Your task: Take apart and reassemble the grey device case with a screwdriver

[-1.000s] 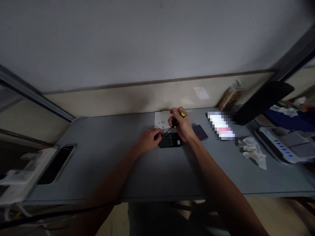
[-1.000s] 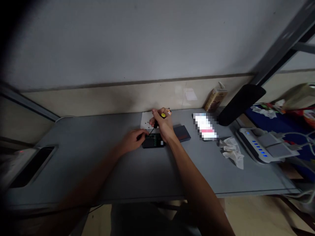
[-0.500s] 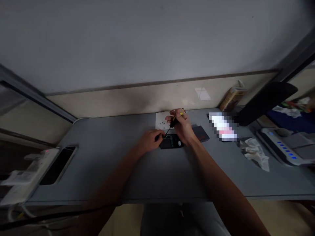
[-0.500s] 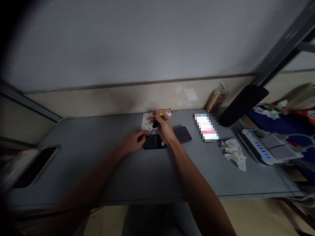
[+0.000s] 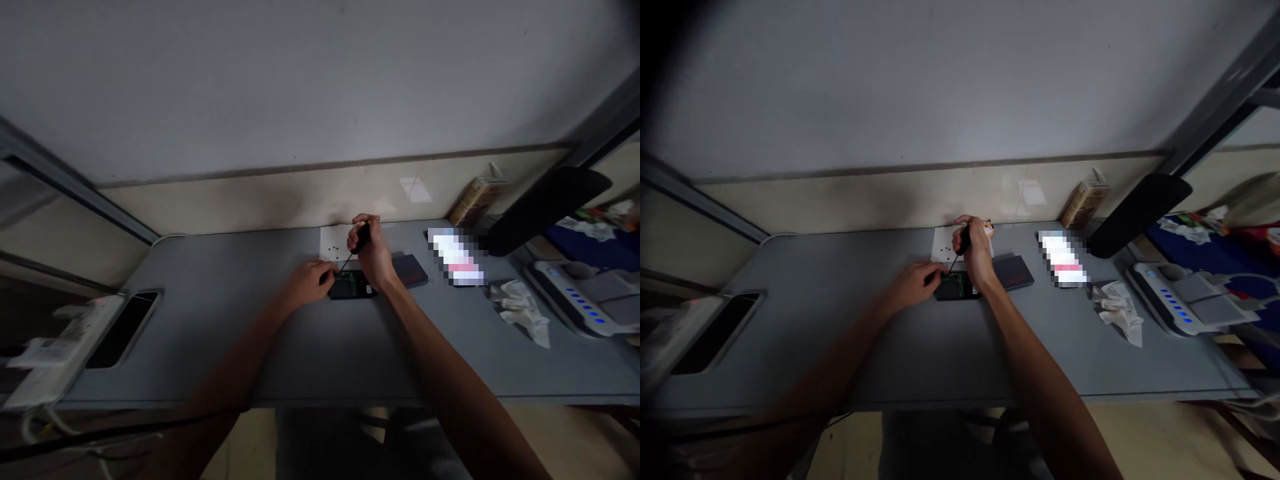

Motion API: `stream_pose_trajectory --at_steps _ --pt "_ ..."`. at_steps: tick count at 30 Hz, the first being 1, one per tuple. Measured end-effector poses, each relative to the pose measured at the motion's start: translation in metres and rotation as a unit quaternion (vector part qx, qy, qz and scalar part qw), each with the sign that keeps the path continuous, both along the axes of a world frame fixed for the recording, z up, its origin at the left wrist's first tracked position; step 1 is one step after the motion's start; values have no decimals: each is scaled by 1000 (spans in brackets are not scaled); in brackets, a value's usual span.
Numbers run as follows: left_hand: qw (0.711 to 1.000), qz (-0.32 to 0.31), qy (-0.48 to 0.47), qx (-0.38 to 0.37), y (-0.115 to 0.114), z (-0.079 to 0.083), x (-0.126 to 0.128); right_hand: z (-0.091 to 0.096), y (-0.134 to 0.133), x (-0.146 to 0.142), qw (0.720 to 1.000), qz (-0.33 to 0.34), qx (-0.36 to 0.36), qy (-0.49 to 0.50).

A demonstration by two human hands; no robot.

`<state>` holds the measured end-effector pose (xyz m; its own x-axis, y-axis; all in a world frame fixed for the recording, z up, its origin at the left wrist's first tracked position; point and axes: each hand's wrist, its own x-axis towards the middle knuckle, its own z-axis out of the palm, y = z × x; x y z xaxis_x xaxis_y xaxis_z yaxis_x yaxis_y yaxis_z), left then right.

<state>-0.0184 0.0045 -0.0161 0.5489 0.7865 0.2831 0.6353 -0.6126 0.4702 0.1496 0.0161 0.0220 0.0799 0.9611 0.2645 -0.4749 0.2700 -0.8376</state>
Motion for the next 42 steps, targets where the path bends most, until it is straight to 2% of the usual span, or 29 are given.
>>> stream_pose_trajectory --at_steps 7,12,18,21,24,26,28,29,31,33,35,36,37,39,42 --pt "1000 -18 15 17 1 2 -1 3 -6 5 1000 9 -18 -20" --pt "998 -49 19 30 -1 8 -3 0 -3 8 995 -54 3 -89" --pt "995 -60 57 51 -3 15 -3 -4 -2 5 997 -26 11 -72" --pt "995 -60 60 50 -3 16 -2 5 -5 7 998 -41 12 -55" --pt "995 -56 69 32 -4 19 -2 26 -13 21 989 -92 70 -88" --pt "997 -43 69 3 -6 23 -2 41 -23 38 965 -133 122 -192" --pt "997 -28 60 -42 -8 27 -4 53 -35 59 922 -153 145 -326" --pt "996 -25 53 -69 -9 28 -5 55 -41 69 895 -136 144 -400" --pt "991 -33 41 -120 -10 30 -9 54 -52 89 820 -67 135 -552" --pt "986 -57 32 -151 -10 30 -12 45 -59 106 734 11 87 -674" --pt "984 -82 20 -155 -9 29 -14 34 -62 120 666 57 33 -743" --pt "984 -89 13 -155 -9 27 -15 30 -62 126 643 73 18 -762" --pt "983 -91 6 -157 -8 26 -15 28 -61 131 629 81 14 -773" --pt "982 -84 -7 -168 -6 24 -14 28 -59 138 621 93 12 -778" --pt "980 -65 -25 -186 -4 19 -11 39 -53 142 631 118 -13 -767"
